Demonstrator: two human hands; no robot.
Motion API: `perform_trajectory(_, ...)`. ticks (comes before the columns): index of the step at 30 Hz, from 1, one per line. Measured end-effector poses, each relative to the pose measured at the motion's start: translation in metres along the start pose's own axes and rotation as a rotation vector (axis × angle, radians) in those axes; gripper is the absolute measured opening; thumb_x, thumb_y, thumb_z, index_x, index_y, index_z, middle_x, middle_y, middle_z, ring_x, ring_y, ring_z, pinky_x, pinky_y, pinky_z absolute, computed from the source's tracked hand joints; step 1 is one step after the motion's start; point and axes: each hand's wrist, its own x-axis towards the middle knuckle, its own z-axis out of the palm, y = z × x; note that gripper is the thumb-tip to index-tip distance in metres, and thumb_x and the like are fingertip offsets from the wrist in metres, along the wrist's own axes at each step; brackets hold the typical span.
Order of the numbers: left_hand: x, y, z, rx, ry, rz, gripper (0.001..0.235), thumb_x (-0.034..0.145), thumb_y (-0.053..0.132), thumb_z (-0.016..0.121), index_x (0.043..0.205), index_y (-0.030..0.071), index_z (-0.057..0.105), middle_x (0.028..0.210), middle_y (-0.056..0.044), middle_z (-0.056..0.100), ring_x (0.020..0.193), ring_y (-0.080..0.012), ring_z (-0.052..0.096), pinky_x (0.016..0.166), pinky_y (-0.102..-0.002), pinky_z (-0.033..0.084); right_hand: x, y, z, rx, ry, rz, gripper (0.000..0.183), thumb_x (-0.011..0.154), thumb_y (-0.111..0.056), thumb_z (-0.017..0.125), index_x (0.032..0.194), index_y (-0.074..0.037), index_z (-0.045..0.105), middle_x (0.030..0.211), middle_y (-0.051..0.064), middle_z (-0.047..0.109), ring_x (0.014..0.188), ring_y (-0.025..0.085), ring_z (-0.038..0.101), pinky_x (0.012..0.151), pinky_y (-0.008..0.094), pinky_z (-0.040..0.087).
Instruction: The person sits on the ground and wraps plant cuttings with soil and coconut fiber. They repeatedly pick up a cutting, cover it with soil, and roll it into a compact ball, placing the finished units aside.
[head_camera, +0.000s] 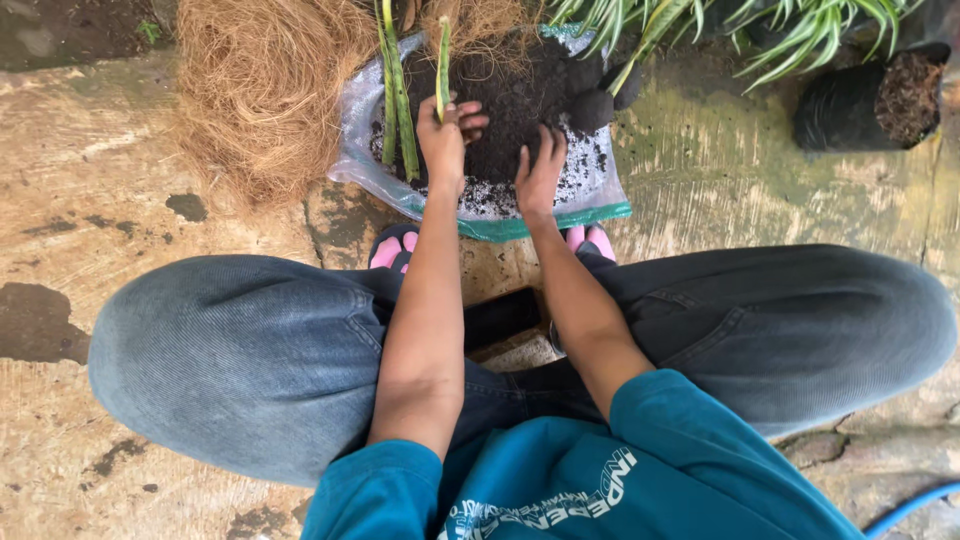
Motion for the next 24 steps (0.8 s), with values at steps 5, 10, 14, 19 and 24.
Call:
perform_trajectory(5, 0.025, 0.010, 0.026, -0.013, -0.055, 0.009, 0.022, 0.108, 0.015, 0.044, 0.126, 0.006, 0.052, 0.118, -0.016, 0.076, 0.097, -0.0234, 0.076, 0.074, -0.034, 0.056, 0.053, -0.018, 0.002, 1.002, 0.243, 0.637, 0.044, 0.103, -0.023, 0.059, 0.142, -0.006, 0.048, 0.123, 0.022, 0.061, 0.094, 0.032, 0.067, 0.085, 0.045, 0.057)
perform_trajectory(10, 0.026, 0.012, 0.057, 0.087, -0.197, 0.146, 0.020, 0.112, 0.023, 0.047, 0.123, 0.006, 0.051, 0.130, -0.010, 0.075, 0.125, -0.0265, 0.065, 0.104, -0.044, 0.045, 0.097, -0.061, -0.033, 1.457, -0.081, 0.730, 0.036, 0.103, -0.033, 0.055, 0.126, -0.006, 0.060, 0.102, 0.013, 0.071, 0.082, 0.026, 0.071, 0.073, 0.038, 0.060)
perform_trajectory(14, 0.011, 0.010, 0.059, 0.130, -0.244, 0.100, 0.023, 0.110, 0.027, 0.050, 0.123, 0.009, 0.055, 0.138, -0.006, 0.069, 0.140, -0.0233, 0.052, 0.118, -0.050, 0.036, 0.100, -0.095, -0.043, 1.451, -0.186, 0.701, 0.035, 0.107, -0.033, 0.054, 0.128, -0.005, 0.062, 0.107, 0.008, 0.070, 0.096, 0.019, 0.070, 0.077, 0.037, 0.060)
perform_trajectory(19, 0.014, 0.021, 0.067, -0.008, -0.229, 0.162, 0.028, 0.111, 0.029, 0.047, 0.130, 0.008, 0.049, 0.146, -0.009, 0.065, 0.150, -0.0244, 0.043, 0.124, -0.051, 0.027, 0.101, -0.112, -0.050, 1.528, -0.202, 0.637, 0.035, 0.105, -0.034, 0.055, 0.129, -0.008, 0.060, 0.111, 0.005, 0.070, 0.096, 0.021, 0.071, 0.078, 0.035, 0.058)
perform_trajectory(24, 0.022, 0.038, 0.079, -0.073, -0.237, 0.269, 0.032, 0.113, 0.032, 0.043, 0.135, 0.010, 0.038, 0.149, -0.012, 0.061, 0.147, -0.0310, 0.051, 0.119, -0.051, 0.038, 0.103, -0.117, -0.054, 1.439, -0.114, 0.605, 0.034, 0.104, -0.033, 0.057, 0.128, -0.009, 0.058, 0.112, 0.005, 0.066, 0.096, 0.018, 0.070, 0.080, 0.035, 0.060)
